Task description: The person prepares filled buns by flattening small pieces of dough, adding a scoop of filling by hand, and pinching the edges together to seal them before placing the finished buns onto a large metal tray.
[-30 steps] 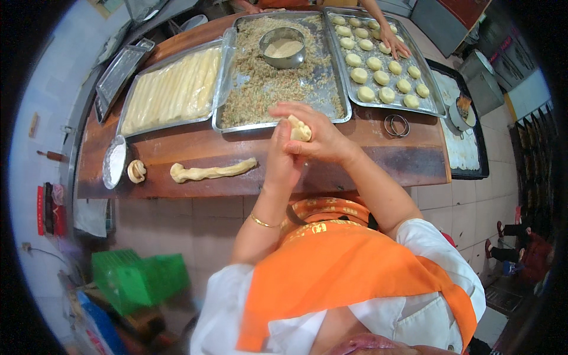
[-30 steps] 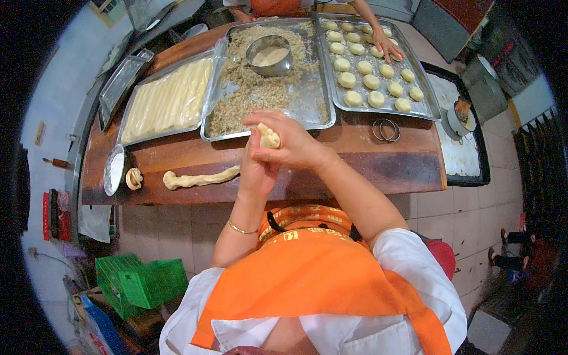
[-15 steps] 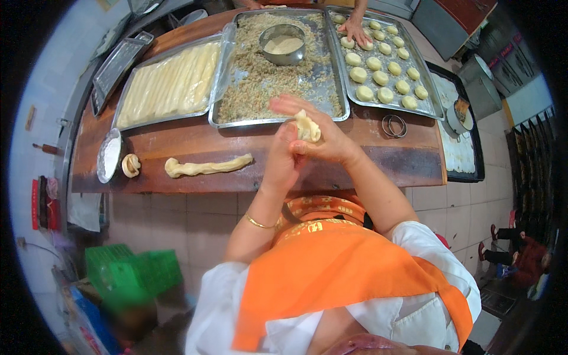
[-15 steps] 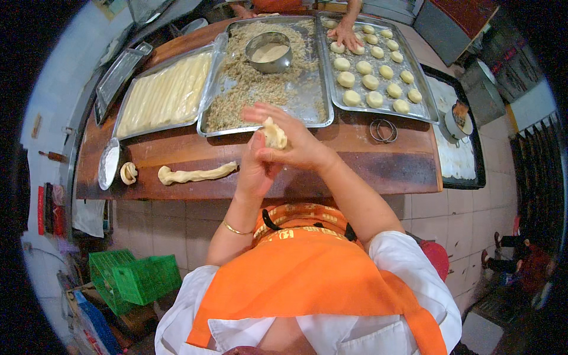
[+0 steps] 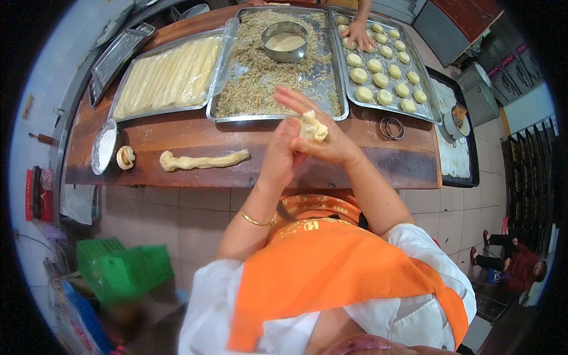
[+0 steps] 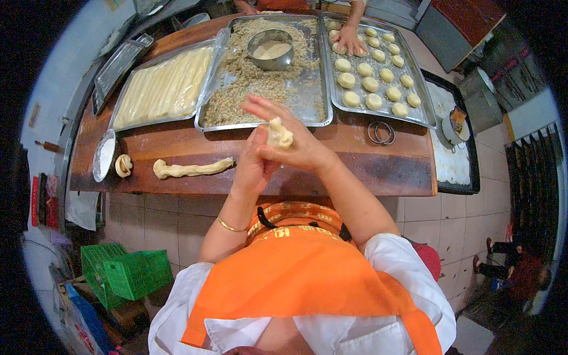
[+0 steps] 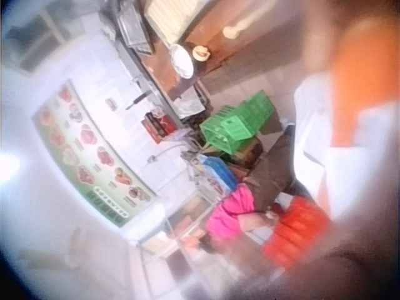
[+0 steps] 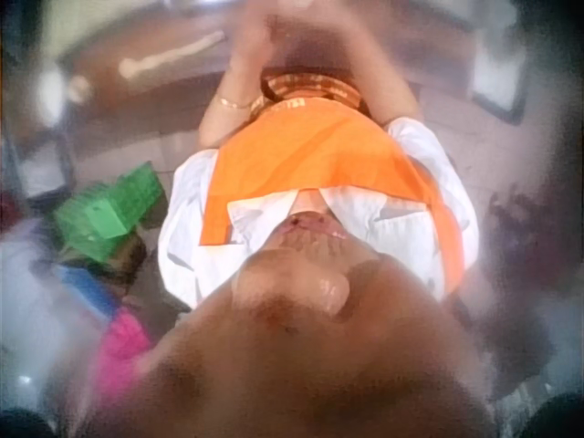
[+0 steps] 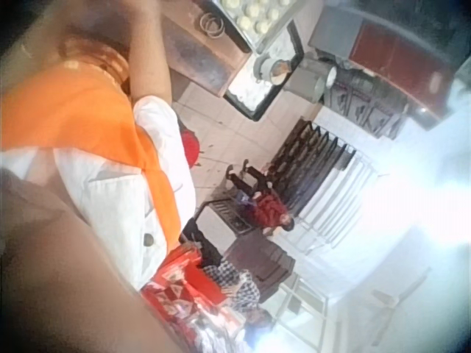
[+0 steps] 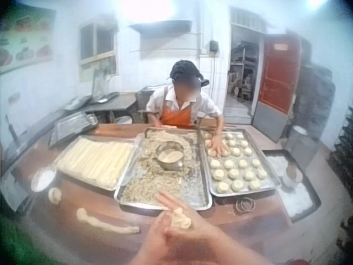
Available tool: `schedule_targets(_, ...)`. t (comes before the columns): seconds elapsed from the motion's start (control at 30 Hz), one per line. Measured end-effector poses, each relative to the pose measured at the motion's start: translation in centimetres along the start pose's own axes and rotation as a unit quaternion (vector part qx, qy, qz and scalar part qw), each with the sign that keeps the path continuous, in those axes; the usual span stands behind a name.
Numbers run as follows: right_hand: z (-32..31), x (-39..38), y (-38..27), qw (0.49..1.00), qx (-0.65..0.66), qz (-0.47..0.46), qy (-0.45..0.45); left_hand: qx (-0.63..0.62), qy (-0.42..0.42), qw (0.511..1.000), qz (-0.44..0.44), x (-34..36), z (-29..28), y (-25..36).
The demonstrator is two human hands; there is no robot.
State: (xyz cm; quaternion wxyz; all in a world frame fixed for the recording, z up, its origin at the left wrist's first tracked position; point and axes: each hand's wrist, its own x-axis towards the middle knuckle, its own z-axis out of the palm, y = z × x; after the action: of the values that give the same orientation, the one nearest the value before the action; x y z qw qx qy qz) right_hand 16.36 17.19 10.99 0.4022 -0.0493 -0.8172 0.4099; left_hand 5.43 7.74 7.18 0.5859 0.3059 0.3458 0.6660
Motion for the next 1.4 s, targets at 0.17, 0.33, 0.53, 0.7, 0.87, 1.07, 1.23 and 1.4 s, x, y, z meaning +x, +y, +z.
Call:
schedule_targets(0.17,1.0,-1.5,2.3,0.998,0.043,0.038,0.004,0.022,0.114,0.993,0.009,0.4,1.6,-1.2)
schedule_targets(0.33,1.2,-1.9,2.0,0.958,0.19,0.207,0.055,-0.084,0.099,0.991,-0.013,-0.3,3.8,0.8)
schedule_targets(0.53,1.0,-0.1,0.6,0.998,0.033,0.011,0.051,0.032,0.02,0.999,0.006,0.2,0.4,-0.2)
schedule_targets(0.7,1.1,-1.4,1.5,0.982,0.146,0.123,0.008,0.012,0.124,0.992,-0.001,0.2,2.1,-0.8)
schedule_targets(0.87,0.6,-1.7,1.7,0.963,0.203,0.174,0.045,0.001,0.09,0.994,0.064,-0.3,2.5,-0.8)
schedule_targets(1.07,0.5,-0.8,1.1,0.999,0.011,0.014,-0.039,0.082,0.004,0.996,-0.025,-0.1,0.0,0.1)
schedule_targets(1.23,0.1,-2.0,2.0,0.958,0.205,0.191,-0.066,0.04,0.031,0.999,-0.01,-0.3,1.1,-0.7)
schedule_targets(1.4,0.4,-1.3,0.6,0.982,0.164,0.095,0.004,0.057,-0.033,0.998,0.011,-0.8,0.1,-0.1)
